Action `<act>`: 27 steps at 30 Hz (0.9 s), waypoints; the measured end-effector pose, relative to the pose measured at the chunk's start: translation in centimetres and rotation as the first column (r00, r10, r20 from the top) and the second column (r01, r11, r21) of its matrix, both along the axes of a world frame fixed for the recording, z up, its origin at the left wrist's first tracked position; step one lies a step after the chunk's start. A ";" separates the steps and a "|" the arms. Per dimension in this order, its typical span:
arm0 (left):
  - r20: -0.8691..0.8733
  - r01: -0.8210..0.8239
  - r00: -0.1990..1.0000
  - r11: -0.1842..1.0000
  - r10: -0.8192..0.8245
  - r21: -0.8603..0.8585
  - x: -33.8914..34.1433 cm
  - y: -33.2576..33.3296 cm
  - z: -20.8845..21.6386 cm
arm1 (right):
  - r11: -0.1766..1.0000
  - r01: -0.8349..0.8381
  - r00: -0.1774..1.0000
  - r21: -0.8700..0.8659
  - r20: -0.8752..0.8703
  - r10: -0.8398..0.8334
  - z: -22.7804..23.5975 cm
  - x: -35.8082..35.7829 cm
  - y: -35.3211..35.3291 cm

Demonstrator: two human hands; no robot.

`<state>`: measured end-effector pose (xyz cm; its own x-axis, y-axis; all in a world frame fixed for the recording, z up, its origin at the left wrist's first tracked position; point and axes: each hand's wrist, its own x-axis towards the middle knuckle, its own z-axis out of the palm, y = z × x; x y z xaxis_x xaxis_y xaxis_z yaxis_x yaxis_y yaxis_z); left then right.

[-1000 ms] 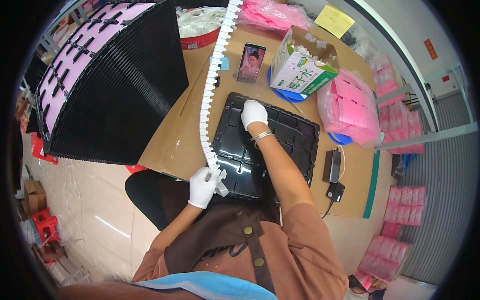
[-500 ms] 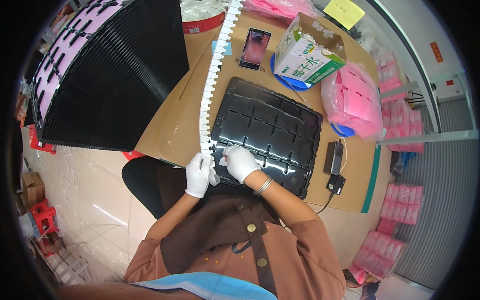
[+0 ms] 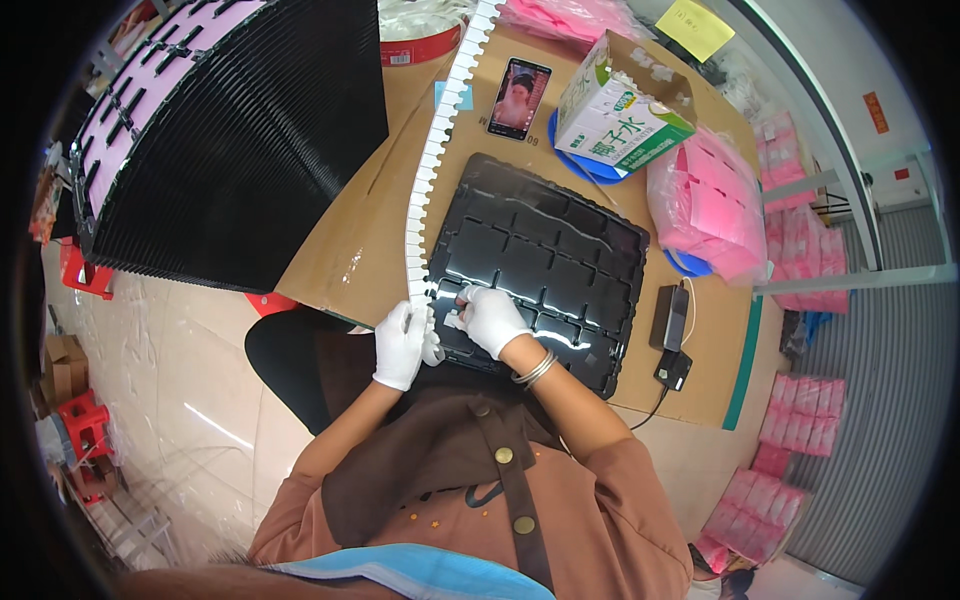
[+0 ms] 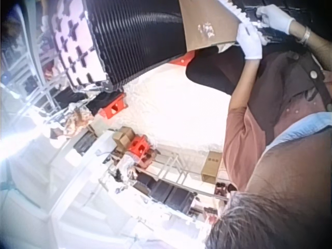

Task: The person assembles black plastic trays by placing pink foam inserts into them. They repeatedly pick up a foam insert, place it into a tray, and then apply small white adhesive pieces to the tray's surface. The person works at a table with stacks of trays and foam inserts.

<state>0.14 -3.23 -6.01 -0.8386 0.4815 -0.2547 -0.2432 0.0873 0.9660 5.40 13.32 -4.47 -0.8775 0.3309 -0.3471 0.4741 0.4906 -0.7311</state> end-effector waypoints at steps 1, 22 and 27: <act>-0.004 -0.002 1.000 1.000 0.002 0.001 0.0 0.0 -0.3 | 0.999 -0.051 0.995 -0.011 0.091 0.052 1.7 -0.5 -0.2; -0.084 0.010 0.996 0.998 -0.014 -0.055 0.0 -0.1 -1.4 | 0.961 0.062 0.978 -0.268 0.208 -0.005 1.7 -1.5 -0.2; -0.110 -0.034 0.994 0.998 0.028 -0.051 0.1 0.2 -0.1 | 0.999 -0.033 0.987 0.023 0.158 0.029 1.1 -2.0 -1.3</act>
<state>0.20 -3.03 -6.12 -0.8772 0.4430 -0.1848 -0.1397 0.1328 0.9813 3.36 12.06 -3.40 -0.8223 0.3153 -0.4738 0.5671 0.5243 -0.6352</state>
